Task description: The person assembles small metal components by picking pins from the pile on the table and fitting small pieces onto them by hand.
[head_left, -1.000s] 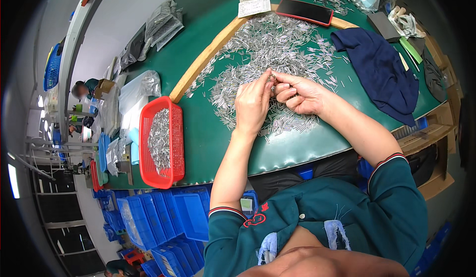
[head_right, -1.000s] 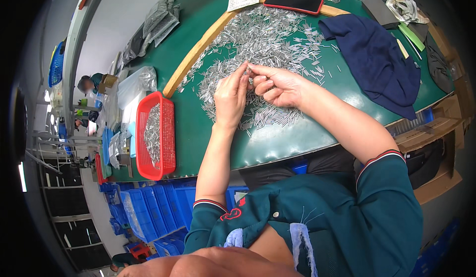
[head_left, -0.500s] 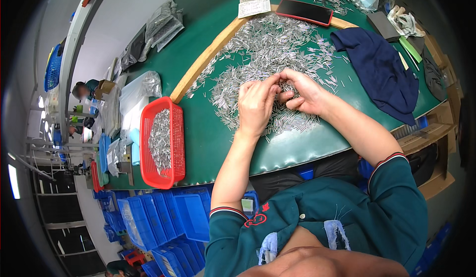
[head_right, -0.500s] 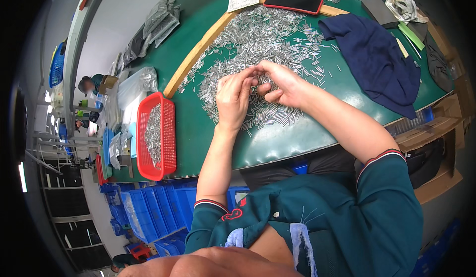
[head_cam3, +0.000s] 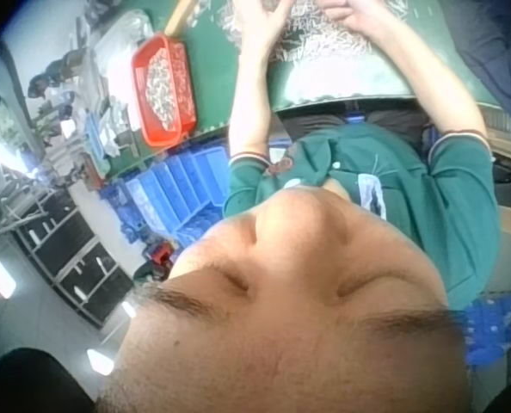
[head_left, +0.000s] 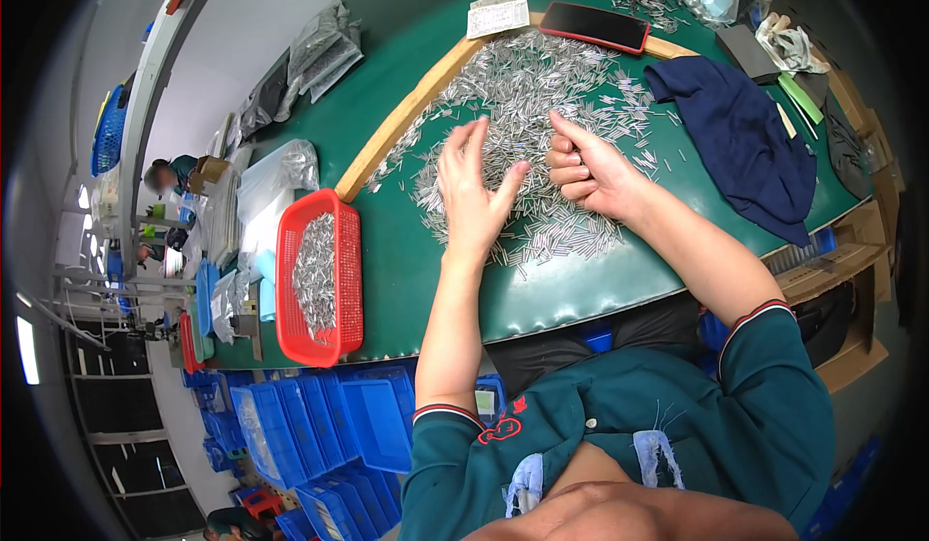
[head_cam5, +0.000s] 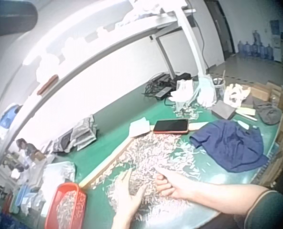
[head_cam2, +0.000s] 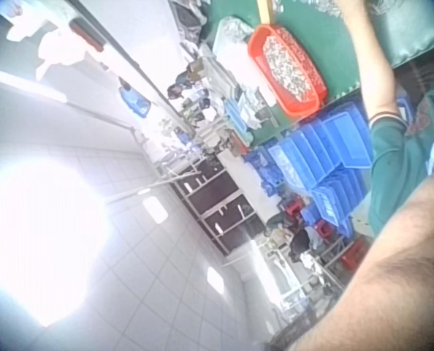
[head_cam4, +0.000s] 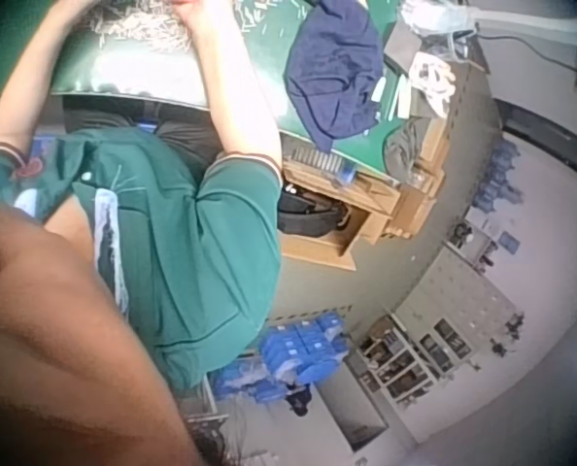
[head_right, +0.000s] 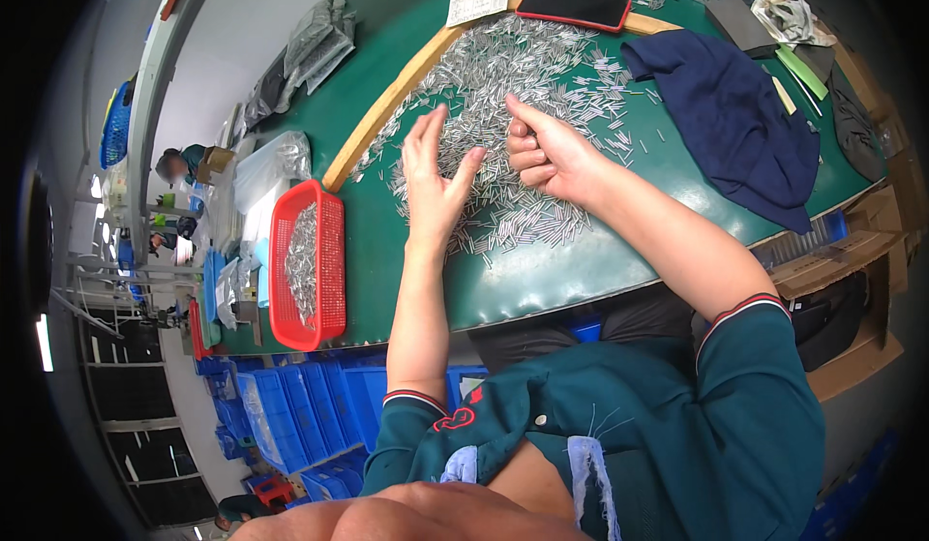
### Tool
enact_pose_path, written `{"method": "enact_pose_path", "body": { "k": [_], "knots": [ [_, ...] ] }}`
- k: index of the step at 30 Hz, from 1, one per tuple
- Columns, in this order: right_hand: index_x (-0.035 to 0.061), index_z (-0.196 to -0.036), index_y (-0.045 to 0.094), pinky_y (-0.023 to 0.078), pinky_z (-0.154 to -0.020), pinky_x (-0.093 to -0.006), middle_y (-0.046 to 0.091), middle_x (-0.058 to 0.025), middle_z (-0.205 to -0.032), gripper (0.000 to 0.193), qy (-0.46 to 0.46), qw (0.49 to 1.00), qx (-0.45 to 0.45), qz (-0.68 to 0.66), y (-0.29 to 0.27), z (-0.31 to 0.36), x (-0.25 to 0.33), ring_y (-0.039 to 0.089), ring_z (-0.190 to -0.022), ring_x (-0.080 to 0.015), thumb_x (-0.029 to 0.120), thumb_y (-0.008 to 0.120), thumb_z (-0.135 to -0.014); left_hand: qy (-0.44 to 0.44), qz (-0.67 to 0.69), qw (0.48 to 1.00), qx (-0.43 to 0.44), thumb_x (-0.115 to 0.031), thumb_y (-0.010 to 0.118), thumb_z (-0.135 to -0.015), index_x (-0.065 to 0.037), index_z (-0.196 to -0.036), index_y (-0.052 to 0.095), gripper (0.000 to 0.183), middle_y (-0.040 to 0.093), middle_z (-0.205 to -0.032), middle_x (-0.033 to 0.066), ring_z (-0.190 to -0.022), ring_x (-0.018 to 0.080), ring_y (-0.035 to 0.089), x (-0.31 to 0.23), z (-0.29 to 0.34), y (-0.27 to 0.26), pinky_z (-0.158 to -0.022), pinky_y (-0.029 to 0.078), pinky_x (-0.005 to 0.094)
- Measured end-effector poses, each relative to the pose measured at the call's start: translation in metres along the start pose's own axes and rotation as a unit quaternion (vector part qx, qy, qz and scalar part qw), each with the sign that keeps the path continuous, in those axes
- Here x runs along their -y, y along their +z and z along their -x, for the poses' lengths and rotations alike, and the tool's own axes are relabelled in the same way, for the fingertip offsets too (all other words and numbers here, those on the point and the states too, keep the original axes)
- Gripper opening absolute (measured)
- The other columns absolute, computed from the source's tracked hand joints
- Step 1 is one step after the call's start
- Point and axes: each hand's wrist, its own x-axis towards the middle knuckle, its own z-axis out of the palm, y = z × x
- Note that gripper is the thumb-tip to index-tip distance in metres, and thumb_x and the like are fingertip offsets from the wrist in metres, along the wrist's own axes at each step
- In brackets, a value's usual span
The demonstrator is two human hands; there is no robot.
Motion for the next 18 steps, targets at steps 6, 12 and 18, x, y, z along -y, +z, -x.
{"method": "enact_pose_path", "body": {
  "k": [6,12,18],
  "knots": [
    [0.0142,-0.066,0.038,0.017,-0.028,-0.0143,0.031,0.0067,-0.053,0.034,-0.001,1.0,-0.009,0.012,-0.001,0.0,-0.002,0.027,-0.039,-0.0009,0.039,0.053,-0.083,-0.107,-0.169,0.972,0.123,-0.034,0.062,-0.074,-0.006,-0.124,0.04,0.062,0.036,-0.124,0.0199,-0.118,0.0326,0.033,0.015,0.012,-0.001,-0.095,0.023,0.052],
    [0.0153,-0.062,0.037,0.015,-0.027,-0.013,0.029,0.0074,-0.052,0.036,-0.002,0.999,-0.035,0.026,0.003,0.001,-0.004,0.025,-0.038,-0.0001,0.039,0.052,-0.084,-0.102,-0.157,0.962,0.197,-0.035,0.059,-0.077,-0.007,-0.12,0.043,0.054,0.037,-0.124,0.0213,-0.117,0.0326,0.035,0.015,0.013,-0.001,-0.095,0.023,0.054],
    [0.0154,-0.061,0.037,0.015,-0.028,-0.0128,0.028,0.0073,-0.052,0.035,-0.001,0.999,-0.041,0.031,0.006,0.001,-0.004,0.025,-0.039,-0.0001,0.038,0.053,-0.083,-0.075,-0.156,0.983,0.067,-0.016,0.056,-0.078,-0.007,-0.13,0.028,0.059,0.025,-0.13,0.0229,-0.122,0.0363,0.025,0.014,0.007,-0.001,-0.095,0.022,0.0548]
  ]
}}
